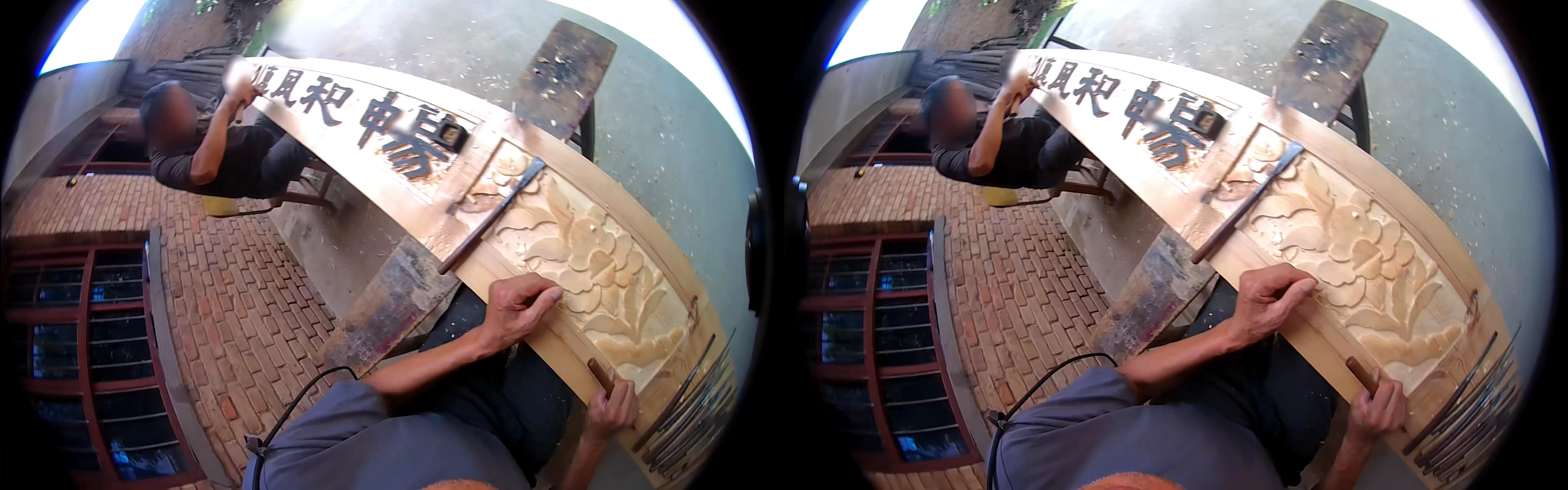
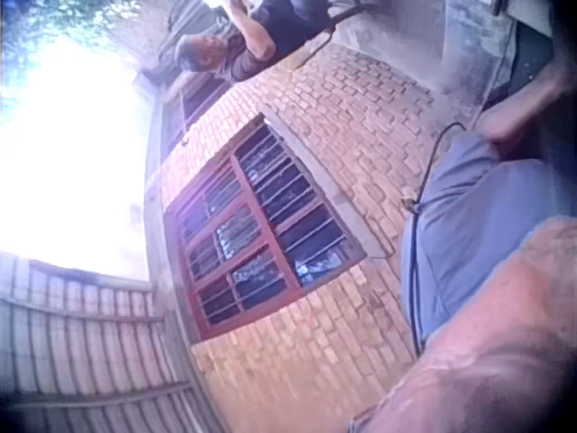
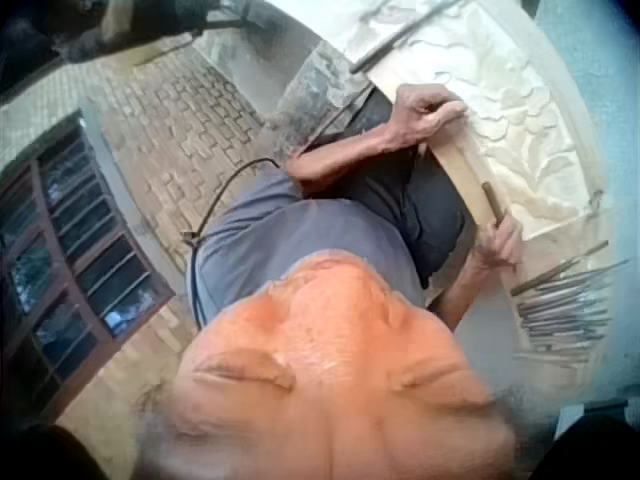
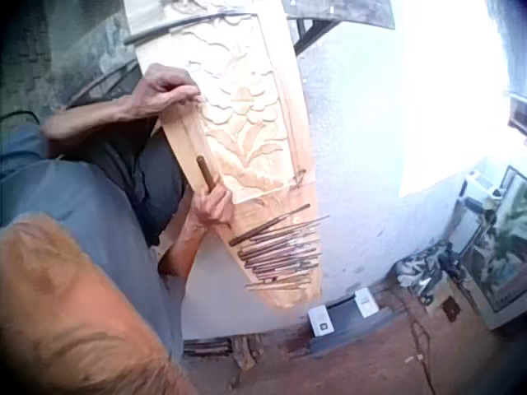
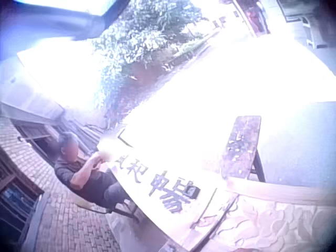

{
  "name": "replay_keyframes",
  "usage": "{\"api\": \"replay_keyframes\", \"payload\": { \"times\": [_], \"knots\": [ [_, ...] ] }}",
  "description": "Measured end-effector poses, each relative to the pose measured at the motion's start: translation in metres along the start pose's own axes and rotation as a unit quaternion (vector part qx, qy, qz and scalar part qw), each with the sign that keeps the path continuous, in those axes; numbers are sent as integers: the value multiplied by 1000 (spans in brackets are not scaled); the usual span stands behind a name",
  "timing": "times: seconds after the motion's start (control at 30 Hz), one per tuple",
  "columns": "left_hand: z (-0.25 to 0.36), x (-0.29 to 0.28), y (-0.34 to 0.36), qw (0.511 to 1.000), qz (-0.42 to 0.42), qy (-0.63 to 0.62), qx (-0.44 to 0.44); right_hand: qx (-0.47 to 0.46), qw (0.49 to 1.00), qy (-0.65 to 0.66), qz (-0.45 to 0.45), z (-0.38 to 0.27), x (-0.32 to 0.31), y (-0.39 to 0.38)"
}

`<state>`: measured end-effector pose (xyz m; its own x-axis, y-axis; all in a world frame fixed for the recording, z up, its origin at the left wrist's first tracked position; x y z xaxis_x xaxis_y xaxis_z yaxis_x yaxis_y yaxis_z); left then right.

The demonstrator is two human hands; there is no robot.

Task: The person carves a floral design into a long wooden board using a chisel, periodically switching between different chisels and gouges from a rack.

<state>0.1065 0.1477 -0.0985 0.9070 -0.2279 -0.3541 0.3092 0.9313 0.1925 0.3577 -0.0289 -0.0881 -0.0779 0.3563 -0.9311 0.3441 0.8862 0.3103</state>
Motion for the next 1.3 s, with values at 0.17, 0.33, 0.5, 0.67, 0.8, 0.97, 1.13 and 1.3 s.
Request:
{"api": "replay_keyframes", "payload": {
  "times": [0.17, 0.33, 0.5, 0.67, 0.8, 0.97, 1.13, 1.3],
  "knots": [
    [117, -59, 11, 976, 111, -137, 129, -2, 999, 45, 1, 15, 23, -12],
    [262, -160, -16, 822, 118, -306, 465, 6, 997, 79, -1, 13, 24, -3],
    [301, -176, -44, 772, 98, -332, 534, 3, 997, 69, 24, -1, 25, 5],
    [316, -188, -68, 756, 25, -408, 510, 24, 999, 38, 26, 15, 40, -3],
    [311, -189, -84, 682, 14, -493, 541, 30, 998, 39, 41, 13, 23, -3],
    [245, -165, -110, 912, 71, -187, 358, 11, 998, 58, 39, -14, 7, 7],
    [75, -57, -158, 996, -7, -85, -27, 59, 969, 227, 73, -67, -63, 61],
    [9, -26, -181, 990, -77, 97, 72, 62, 882, 456, -98, -163, -78, 149]
  ]
}}
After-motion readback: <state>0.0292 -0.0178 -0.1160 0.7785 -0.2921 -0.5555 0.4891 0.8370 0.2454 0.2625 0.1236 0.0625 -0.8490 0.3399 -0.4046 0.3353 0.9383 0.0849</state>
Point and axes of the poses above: each hand's wrist, its own y-axis towards the middle knuckle, its own x-axis out of the palm, z = x × y, the point moved 3 cm from there along y, towards the middle knuckle, and after that the axes turned 12 degrees about x, right-handed, at the moved point
